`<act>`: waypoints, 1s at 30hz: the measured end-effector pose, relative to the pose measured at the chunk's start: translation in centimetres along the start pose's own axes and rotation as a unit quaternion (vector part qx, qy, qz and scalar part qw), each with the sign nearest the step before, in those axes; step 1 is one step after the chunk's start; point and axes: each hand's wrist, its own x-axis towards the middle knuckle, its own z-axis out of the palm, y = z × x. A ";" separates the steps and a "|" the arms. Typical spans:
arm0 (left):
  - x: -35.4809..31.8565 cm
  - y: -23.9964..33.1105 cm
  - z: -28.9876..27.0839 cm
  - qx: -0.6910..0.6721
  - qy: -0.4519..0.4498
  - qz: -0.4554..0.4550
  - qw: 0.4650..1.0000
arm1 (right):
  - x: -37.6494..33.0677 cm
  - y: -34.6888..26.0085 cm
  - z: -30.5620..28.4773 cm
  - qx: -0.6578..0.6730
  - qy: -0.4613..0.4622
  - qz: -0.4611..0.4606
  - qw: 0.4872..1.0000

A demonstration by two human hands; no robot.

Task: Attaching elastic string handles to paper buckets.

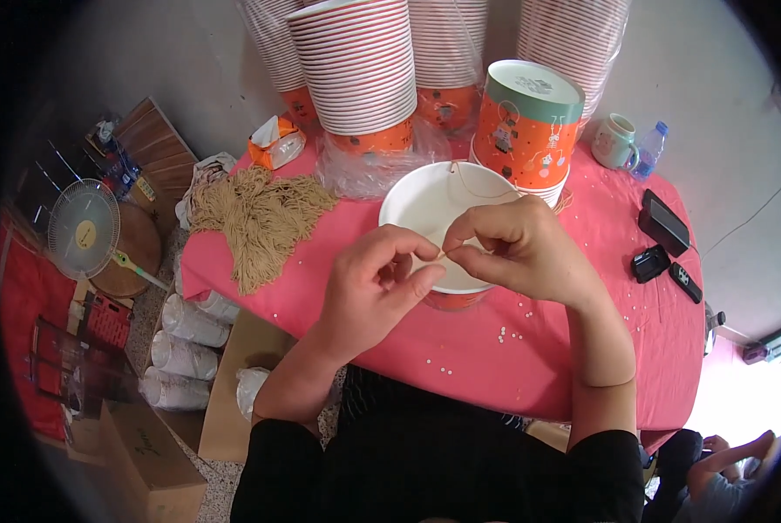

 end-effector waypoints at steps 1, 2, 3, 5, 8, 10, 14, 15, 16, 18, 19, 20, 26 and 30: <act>-0.1 0.5 -0.1 0.066 -0.002 0.015 0.998 | 0.0 0.1 -0.4 0.001 0.000 0.001 1.000; -0.2 0.6 -0.2 0.065 -0.003 0.014 0.998 | 0.1 0.0 -0.9 -0.003 -0.038 0.019 0.999; -0.3 0.8 -0.2 0.202 -0.009 0.097 0.974 | 0.1 0.1 -1.3 -0.006 -0.076 0.037 0.996; -0.9 0.7 0.2 0.344 -0.016 0.144 0.928 | 0.2 0.9 -1.4 -0.001 -0.097 0.017 0.995; -0.9 -0.7 0.3 0.353 -0.032 0.190 0.915 | 0.3 1.2 -1.3 -0.008 -0.142 0.003 0.990; -1.3 -1.7 0.4 0.342 -0.038 0.195 0.918 | 0.4 1.1 -1.1 -0.020 -0.165 0.010 0.986; -1.8 -1.8 0.4 0.344 -0.025 0.247 0.905 | 0.2 0.3 -1.1 -0.034 -0.180 0.028 0.983; -1.9 -1.7 0.3 0.343 -0.026 0.246 0.906 | 0.1 0.2 -1.2 -0.045 -0.176 0.028 0.983; -1.9 -1.5 0.2 0.375 -0.018 0.280 0.884 | 0.0 -0.1 -1.2 -0.045 -0.176 0.029 0.983; -2.1 -1.4 0.2 0.405 -0.011 0.312 0.859 | -0.2 -0.4 -1.3 -0.086 -0.180 0.019 0.980; -2.3 -1.4 0.1 0.419 -0.004 0.333 0.845 | -0.3 -0.5 -1.3 -0.085 -0.181 0.019 0.980; -2.4 -1.4 0.1 0.433 0.003 0.353 0.830 | -0.4 -0.7 -1.2 -0.083 -0.178 0.009 0.980; -2.5 -1.2 0.1 0.439 0.008 0.383 0.813 | -0.7 -0.8 -0.8 -0.099 -0.175 -0.019 0.979; -2.4 -1.1 0.0 0.436 0.008 0.384 0.814 | -0.6 -0.5 -0.7 -0.096 -0.183 -0.018 0.978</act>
